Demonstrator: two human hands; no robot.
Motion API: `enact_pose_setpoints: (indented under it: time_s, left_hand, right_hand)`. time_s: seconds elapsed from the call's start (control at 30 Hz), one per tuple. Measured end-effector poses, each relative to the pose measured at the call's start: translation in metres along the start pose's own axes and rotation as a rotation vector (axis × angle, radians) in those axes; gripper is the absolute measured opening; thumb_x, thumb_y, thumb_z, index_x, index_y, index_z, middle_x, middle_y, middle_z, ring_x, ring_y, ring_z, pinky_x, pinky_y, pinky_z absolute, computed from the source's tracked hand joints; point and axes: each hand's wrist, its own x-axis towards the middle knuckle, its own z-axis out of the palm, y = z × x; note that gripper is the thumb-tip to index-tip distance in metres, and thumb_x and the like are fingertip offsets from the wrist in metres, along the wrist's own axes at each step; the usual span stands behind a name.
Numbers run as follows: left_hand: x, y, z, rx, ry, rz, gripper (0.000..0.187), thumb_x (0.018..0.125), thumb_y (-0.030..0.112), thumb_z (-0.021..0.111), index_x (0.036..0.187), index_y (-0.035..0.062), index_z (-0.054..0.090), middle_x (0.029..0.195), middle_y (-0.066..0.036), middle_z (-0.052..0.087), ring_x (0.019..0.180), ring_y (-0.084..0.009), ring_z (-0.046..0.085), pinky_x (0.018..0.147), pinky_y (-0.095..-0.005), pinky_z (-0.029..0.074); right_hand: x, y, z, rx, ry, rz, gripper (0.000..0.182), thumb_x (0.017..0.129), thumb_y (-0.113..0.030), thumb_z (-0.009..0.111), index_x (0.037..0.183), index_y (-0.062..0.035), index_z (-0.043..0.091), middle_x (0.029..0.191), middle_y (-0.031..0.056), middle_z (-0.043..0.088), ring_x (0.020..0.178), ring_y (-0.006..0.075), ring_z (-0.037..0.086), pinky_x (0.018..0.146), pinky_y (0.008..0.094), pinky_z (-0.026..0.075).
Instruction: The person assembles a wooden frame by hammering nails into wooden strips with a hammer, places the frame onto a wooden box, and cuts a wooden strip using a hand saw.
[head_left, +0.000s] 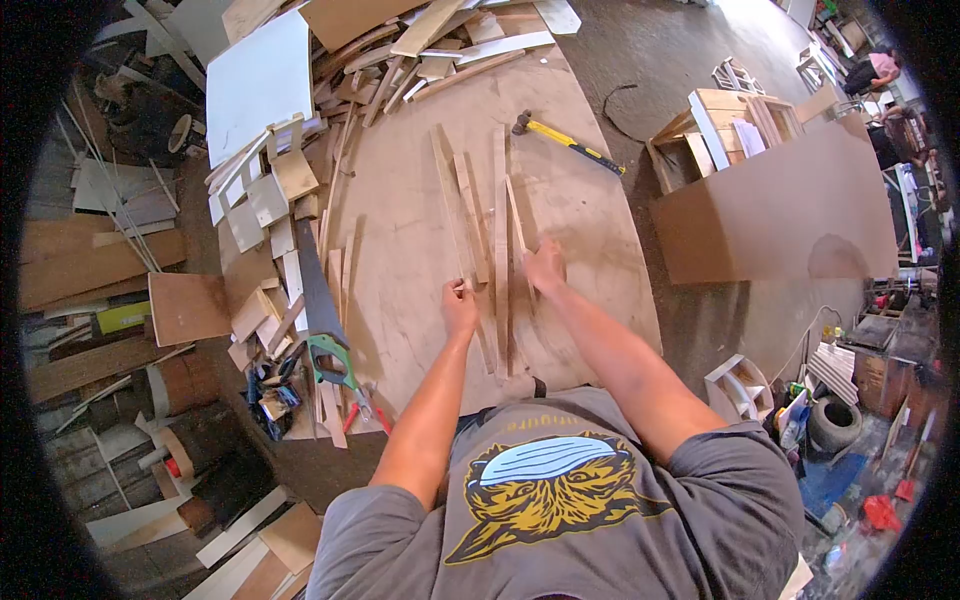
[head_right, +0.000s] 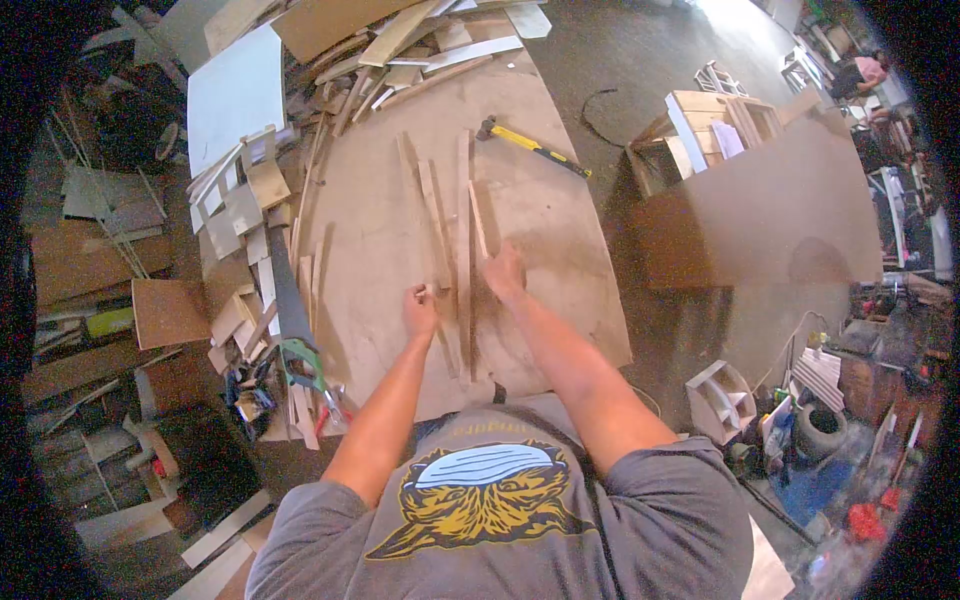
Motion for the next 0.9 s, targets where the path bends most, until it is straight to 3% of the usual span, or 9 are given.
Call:
enact_pose_setpoints:
  time_s: [0.07, 0.17, 0.27, 0.37, 0.47, 0.57, 0.67, 0.77, 0.9]
  left_hand:
    - [-0.01, 0.018, -0.019, 0.049, -0.024, -0.04, 0.04, 0.096, 0.026, 0.076, 0.127, 0.0043, 0.062, 0.088, -0.014, 0.073, 0.084, -0.0281, 0.072, 0.078, -0.0431, 0.055]
    - [-0.019, 0.015, -0.034, 0.093, -0.038, -0.031, 0.042, 0.095, 0.024, 0.076, 0.13, 0.0045, 0.061, 0.086, -0.013, 0.072, 0.081, -0.0283, 0.071, 0.077, -0.0428, 0.055]
    - [-0.028, 0.013, -0.048, 0.162, -0.045, -0.004, 0.044, 0.093, 0.023, 0.077, 0.129, 0.0044, 0.061, 0.085, -0.013, 0.071, 0.08, -0.029, 0.07, 0.075, -0.0429, 0.054]
    - [-0.031, 0.006, -0.057, 0.211, -0.037, 0.022, 0.044, 0.092, 0.023, 0.078, 0.129, 0.0046, 0.061, 0.087, -0.013, 0.072, 0.08, -0.029, 0.071, 0.074, -0.0435, 0.055]
    - [-0.037, 0.001, -0.063, 0.206, -0.044, -0.005, 0.042, 0.092, 0.024, 0.078, 0.126, 0.0056, 0.062, 0.089, -0.012, 0.074, 0.081, -0.0283, 0.072, 0.073, -0.0439, 0.055]
    - [-0.048, 0.013, -0.07, 0.257, -0.084, -0.061, 0.038, 0.092, 0.025, 0.077, 0.123, 0.0069, 0.065, 0.09, -0.011, 0.075, 0.082, -0.0288, 0.072, 0.074, -0.0445, 0.055]
    - [-0.056, 0.015, -0.068, 0.35, -0.112, -0.068, 0.033, 0.094, 0.025, 0.076, 0.121, 0.0079, 0.067, 0.092, -0.011, 0.076, 0.084, -0.0304, 0.073, 0.076, -0.0453, 0.056]
    - [-0.061, -0.003, -0.064, 0.394, -0.101, -0.001, 0.03, 0.095, 0.025, 0.074, 0.12, 0.0081, 0.068, 0.094, -0.012, 0.076, 0.088, -0.032, 0.074, 0.078, -0.046, 0.057]
    - [-0.067, -0.009, -0.069, 0.326, -0.144, -0.054, 0.029, 0.096, 0.024, 0.072, 0.12, 0.008, 0.07, 0.099, -0.013, 0.077, 0.092, -0.033, 0.074, 0.08, -0.0462, 0.057]
  right_hand:
    - [-0.016, -0.015, -0.017, -0.098, 0.05, -0.007, 0.047, 0.092, -0.017, 0.071, 0.135, -0.0058, 0.058, 0.131, 0.022, 0.064, 0.122, 0.0404, 0.061, 0.099, 0.0519, 0.054]
    - [-0.037, -0.032, -0.037, -0.146, -0.095, -0.087, 0.055, 0.094, -0.023, 0.068, 0.142, -0.0019, 0.049, 0.133, 0.0222, 0.058, 0.135, 0.0426, 0.05, 0.113, 0.0512, 0.043]
    - [-0.046, -0.029, -0.031, -0.231, -0.164, -0.199, 0.056, 0.094, -0.023, 0.069, 0.143, -0.0053, 0.048, 0.132, 0.0212, 0.059, 0.133, 0.0423, 0.052, 0.108, 0.0526, 0.049]
    - [-0.046, -0.023, -0.026, -0.184, -0.24, -0.084, 0.054, 0.095, -0.026, 0.07, 0.142, -0.0095, 0.049, 0.133, 0.0202, 0.059, 0.133, 0.0404, 0.053, 0.1, 0.0515, 0.054]
    - [-0.048, -0.025, -0.034, -0.246, -0.193, 0.0, 0.053, 0.092, -0.016, 0.072, 0.141, -0.0187, 0.052, 0.132, 0.0199, 0.057, 0.125, 0.0407, 0.059, 0.099, 0.053, 0.054]
    - [-0.044, -0.004, -0.024, -0.322, -0.025, -0.238, 0.05, 0.093, -0.019, 0.07, 0.14, -0.017, 0.054, 0.13, 0.0215, 0.06, 0.121, 0.0406, 0.062, 0.095, 0.0538, 0.055]
    - [-0.046, -0.003, -0.01, -0.398, -0.136, -0.327, 0.046, 0.095, -0.024, 0.07, 0.138, -0.0155, 0.056, 0.126, 0.0223, 0.063, 0.116, 0.0408, 0.065, 0.091, 0.0545, 0.056]
    - [-0.067, -0.026, -0.024, -0.288, -0.429, -0.394, 0.047, 0.095, -0.027, 0.071, 0.138, -0.0153, 0.056, 0.122, 0.0236, 0.064, 0.112, 0.0429, 0.067, 0.089, 0.0559, 0.056]
    - [-0.085, -0.018, 0.002, -0.244, -0.433, -0.426, 0.042, 0.094, -0.027, 0.072, 0.132, -0.017, 0.057, 0.119, 0.026, 0.064, 0.107, 0.0458, 0.067, 0.088, 0.058, 0.055]
